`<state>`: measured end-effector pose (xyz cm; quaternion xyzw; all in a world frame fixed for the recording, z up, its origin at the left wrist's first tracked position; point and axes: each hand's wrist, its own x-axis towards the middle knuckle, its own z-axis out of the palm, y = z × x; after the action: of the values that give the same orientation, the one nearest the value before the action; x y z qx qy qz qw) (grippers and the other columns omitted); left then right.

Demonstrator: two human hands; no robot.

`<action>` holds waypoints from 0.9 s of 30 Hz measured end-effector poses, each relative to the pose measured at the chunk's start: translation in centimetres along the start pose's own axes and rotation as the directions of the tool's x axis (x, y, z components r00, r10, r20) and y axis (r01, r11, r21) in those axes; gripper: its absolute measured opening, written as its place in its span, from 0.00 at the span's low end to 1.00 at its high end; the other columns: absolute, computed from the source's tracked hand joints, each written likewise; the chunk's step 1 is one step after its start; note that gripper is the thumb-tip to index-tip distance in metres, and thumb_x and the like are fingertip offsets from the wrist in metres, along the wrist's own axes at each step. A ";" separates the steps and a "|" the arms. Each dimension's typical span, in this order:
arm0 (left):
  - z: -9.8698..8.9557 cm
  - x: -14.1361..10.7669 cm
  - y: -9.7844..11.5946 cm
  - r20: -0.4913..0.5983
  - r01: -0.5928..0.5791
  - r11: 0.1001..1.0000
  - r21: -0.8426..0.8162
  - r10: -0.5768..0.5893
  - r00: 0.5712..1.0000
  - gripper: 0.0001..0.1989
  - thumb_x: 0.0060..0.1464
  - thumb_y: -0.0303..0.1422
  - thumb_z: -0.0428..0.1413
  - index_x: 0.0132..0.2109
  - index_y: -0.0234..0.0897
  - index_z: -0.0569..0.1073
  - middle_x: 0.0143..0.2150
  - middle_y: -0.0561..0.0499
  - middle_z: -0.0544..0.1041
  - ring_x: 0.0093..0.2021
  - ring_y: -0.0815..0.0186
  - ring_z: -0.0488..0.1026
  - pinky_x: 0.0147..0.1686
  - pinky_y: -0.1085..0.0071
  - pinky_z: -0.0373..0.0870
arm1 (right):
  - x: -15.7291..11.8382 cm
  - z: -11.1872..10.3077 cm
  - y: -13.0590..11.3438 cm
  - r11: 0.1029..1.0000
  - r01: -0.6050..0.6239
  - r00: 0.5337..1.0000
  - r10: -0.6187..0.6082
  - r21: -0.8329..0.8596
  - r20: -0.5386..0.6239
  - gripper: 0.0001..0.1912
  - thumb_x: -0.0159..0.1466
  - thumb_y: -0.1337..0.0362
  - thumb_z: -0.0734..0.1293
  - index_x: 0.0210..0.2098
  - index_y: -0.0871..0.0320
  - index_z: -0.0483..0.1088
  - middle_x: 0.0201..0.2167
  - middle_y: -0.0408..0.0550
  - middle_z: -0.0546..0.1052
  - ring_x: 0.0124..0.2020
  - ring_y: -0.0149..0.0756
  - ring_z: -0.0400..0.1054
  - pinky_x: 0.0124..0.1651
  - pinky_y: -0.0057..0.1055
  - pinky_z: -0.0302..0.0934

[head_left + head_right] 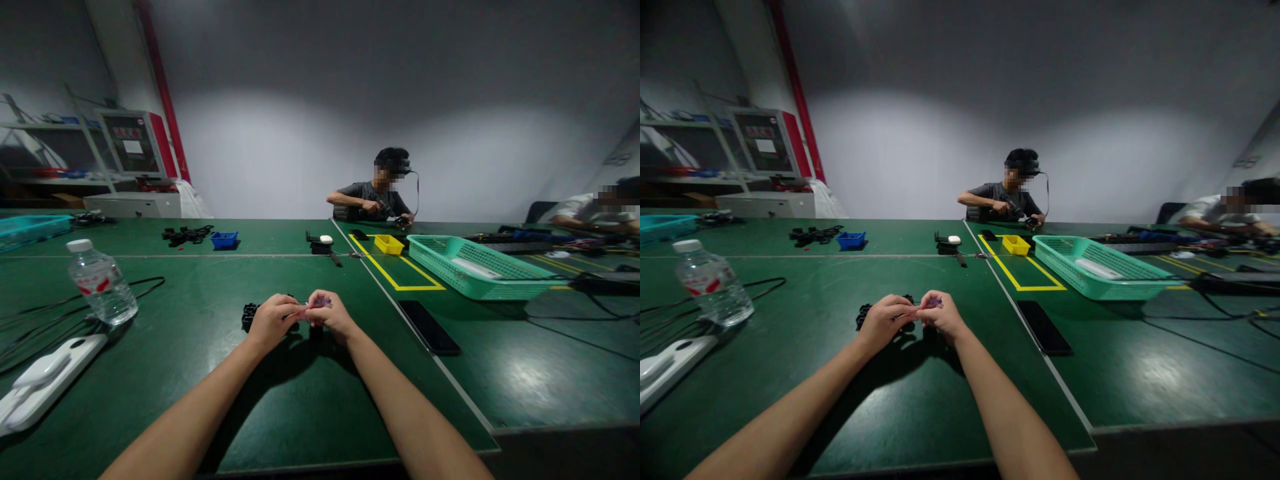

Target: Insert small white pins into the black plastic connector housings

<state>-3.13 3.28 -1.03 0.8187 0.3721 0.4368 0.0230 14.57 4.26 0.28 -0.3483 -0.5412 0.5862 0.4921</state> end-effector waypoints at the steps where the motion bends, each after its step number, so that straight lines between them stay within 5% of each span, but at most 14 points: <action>1: 0.0 0.0 0.0 0.001 0.004 1.000 0.004 -0.004 1.000 0.09 0.59 0.38 0.57 0.39 0.44 0.82 0.38 0.49 0.79 0.38 0.65 0.74 0.40 0.68 0.72 | -0.1 0.0 -0.1 1.000 -0.004 1.000 0.004 -0.002 0.010 0.19 0.38 0.63 0.79 0.21 0.57 0.66 0.14 0.37 0.71 0.13 0.27 0.62 0.16 0.22 0.51; 18: -0.3 0.1 0.3 -0.019 0.034 0.999 0.008 -0.034 0.999 0.12 0.61 0.35 0.54 0.34 0.43 0.81 0.39 0.51 0.79 0.40 0.66 0.75 0.42 0.70 0.71 | -0.1 0.0 -0.3 1.000 -0.015 1.000 0.016 -0.016 0.022 0.23 0.38 0.58 0.81 0.23 0.59 0.65 0.21 0.44 0.77 0.15 0.28 0.68 0.15 0.19 0.46; 27: -0.7 0.3 -0.2 -0.095 0.234 0.972 -0.034 -0.236 0.967 0.09 0.58 0.37 0.57 0.37 0.40 0.80 0.34 0.50 0.81 0.34 0.65 0.75 0.36 0.70 0.70 | 1.0 -0.3 -0.2 0.998 0.059 0.978 -0.050 0.038 -0.202 0.32 0.51 0.33 0.65 0.26 0.59 0.69 0.17 0.45 0.74 0.11 0.25 0.60 0.12 0.21 0.43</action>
<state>-3.68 3.42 -0.49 0.7460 0.4621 0.4751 0.0654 14.58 5.25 0.52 -0.3800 -0.4850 0.5460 0.5677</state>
